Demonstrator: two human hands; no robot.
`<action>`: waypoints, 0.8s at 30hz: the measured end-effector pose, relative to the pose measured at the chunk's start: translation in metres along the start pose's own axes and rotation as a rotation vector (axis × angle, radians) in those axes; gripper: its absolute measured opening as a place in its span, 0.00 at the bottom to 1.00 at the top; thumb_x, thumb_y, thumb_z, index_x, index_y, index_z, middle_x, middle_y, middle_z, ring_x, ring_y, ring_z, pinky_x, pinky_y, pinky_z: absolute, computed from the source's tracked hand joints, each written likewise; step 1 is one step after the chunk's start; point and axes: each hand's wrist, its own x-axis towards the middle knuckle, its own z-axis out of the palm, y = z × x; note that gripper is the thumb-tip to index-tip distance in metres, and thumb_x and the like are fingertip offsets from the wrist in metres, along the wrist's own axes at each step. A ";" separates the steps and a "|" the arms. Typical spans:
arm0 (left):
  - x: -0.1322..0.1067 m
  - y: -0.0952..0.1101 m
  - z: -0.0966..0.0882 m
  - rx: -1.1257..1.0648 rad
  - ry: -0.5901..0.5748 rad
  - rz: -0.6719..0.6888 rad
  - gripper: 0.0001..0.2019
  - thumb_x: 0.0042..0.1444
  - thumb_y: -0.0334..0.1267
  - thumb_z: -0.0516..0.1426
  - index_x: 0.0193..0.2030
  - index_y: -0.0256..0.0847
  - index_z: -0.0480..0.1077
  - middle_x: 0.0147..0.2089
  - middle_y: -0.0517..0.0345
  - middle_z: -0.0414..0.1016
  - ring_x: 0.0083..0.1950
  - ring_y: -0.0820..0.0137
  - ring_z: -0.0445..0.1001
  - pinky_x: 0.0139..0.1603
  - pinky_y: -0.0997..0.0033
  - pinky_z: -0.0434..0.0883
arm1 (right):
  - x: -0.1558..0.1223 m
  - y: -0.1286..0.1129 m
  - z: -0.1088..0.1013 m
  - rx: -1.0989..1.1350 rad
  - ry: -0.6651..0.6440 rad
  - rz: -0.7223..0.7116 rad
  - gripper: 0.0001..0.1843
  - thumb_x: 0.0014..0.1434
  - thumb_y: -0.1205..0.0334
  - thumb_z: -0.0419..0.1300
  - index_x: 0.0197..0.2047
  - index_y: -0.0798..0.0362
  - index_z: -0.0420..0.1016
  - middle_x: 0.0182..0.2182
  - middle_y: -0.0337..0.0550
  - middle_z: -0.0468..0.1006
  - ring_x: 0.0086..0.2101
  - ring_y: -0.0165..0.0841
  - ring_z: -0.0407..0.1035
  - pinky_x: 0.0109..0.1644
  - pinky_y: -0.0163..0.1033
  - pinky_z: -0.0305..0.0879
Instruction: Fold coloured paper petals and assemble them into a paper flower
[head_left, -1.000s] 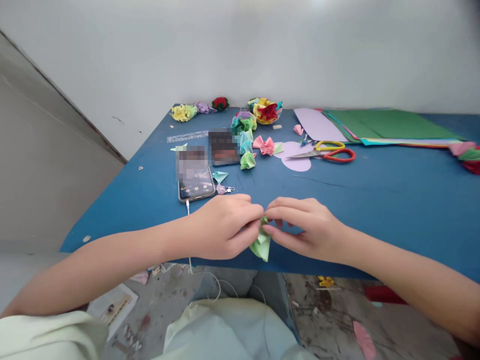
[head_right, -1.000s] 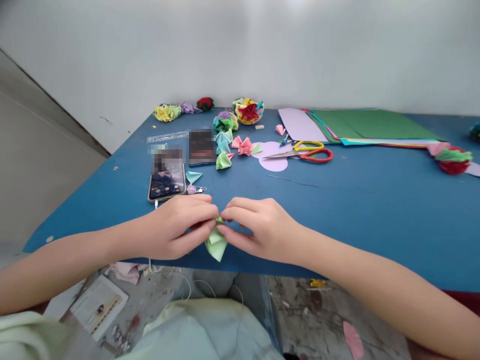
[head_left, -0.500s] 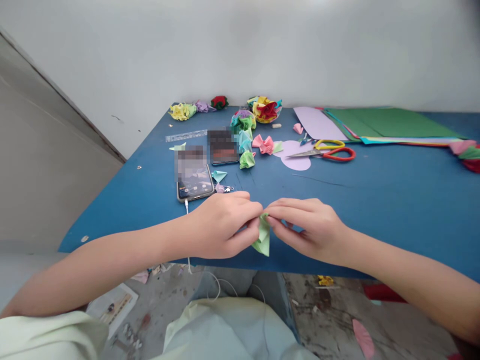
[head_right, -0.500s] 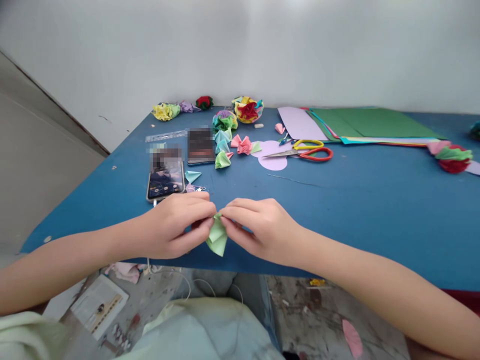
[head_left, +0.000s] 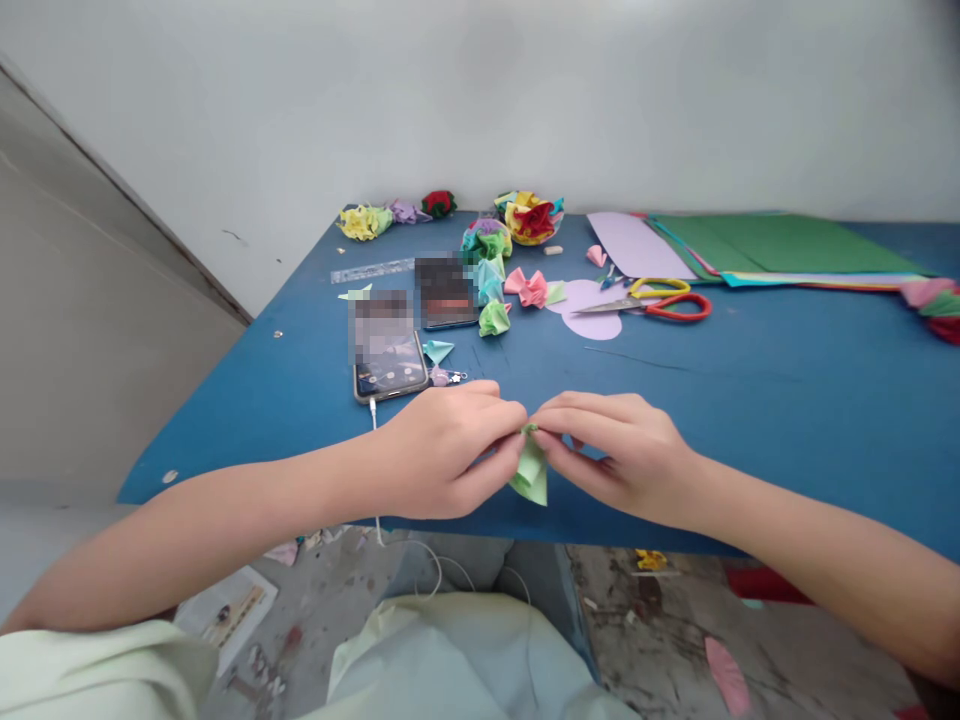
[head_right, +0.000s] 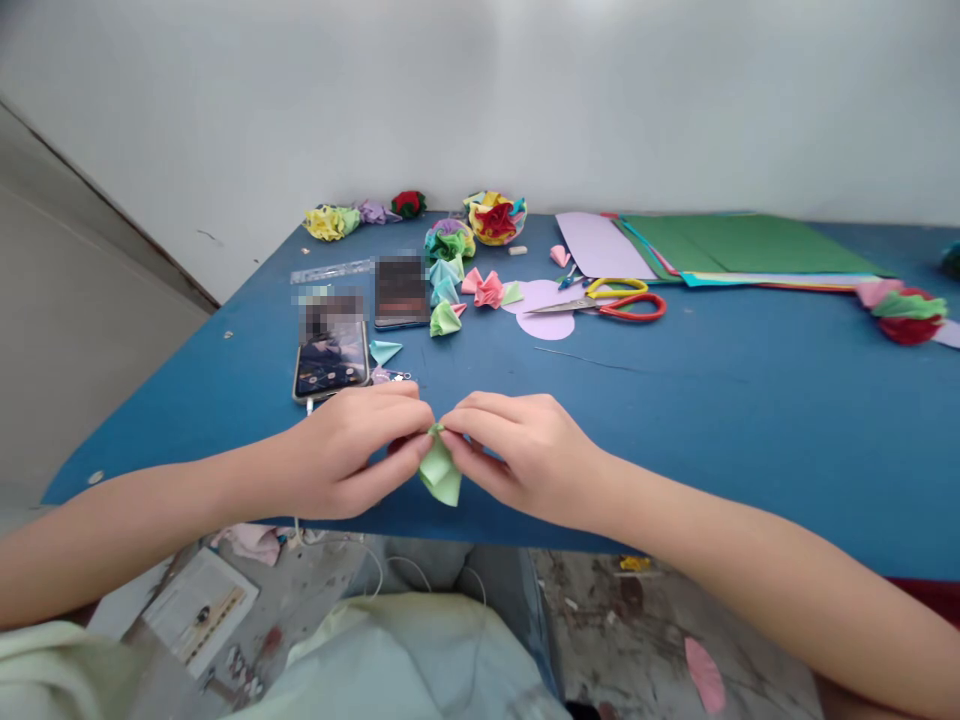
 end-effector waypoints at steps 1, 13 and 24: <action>0.000 0.000 0.000 -0.004 0.003 -0.004 0.11 0.61 0.35 0.42 0.27 0.39 0.55 0.24 0.61 0.55 0.29 0.72 0.56 0.32 0.72 0.56 | 0.000 0.000 0.000 -0.009 0.005 -0.005 0.08 0.56 0.69 0.56 0.41 0.53 0.68 0.33 0.39 0.73 0.30 0.25 0.66 0.33 0.31 0.62; 0.000 0.000 -0.004 -0.089 -0.015 -0.015 0.10 0.59 0.32 0.44 0.26 0.38 0.57 0.23 0.62 0.55 0.29 0.74 0.56 0.33 0.74 0.58 | 0.002 -0.004 -0.001 0.091 0.046 0.014 0.07 0.56 0.72 0.55 0.39 0.54 0.67 0.30 0.39 0.72 0.28 0.24 0.63 0.31 0.30 0.61; 0.002 0.003 -0.002 -0.271 -0.042 -0.108 0.13 0.61 0.34 0.45 0.24 0.37 0.56 0.23 0.64 0.55 0.27 0.77 0.55 0.30 0.76 0.55 | 0.004 -0.005 -0.003 0.057 0.116 0.015 0.06 0.56 0.72 0.56 0.38 0.54 0.68 0.31 0.40 0.74 0.30 0.25 0.67 0.34 0.30 0.64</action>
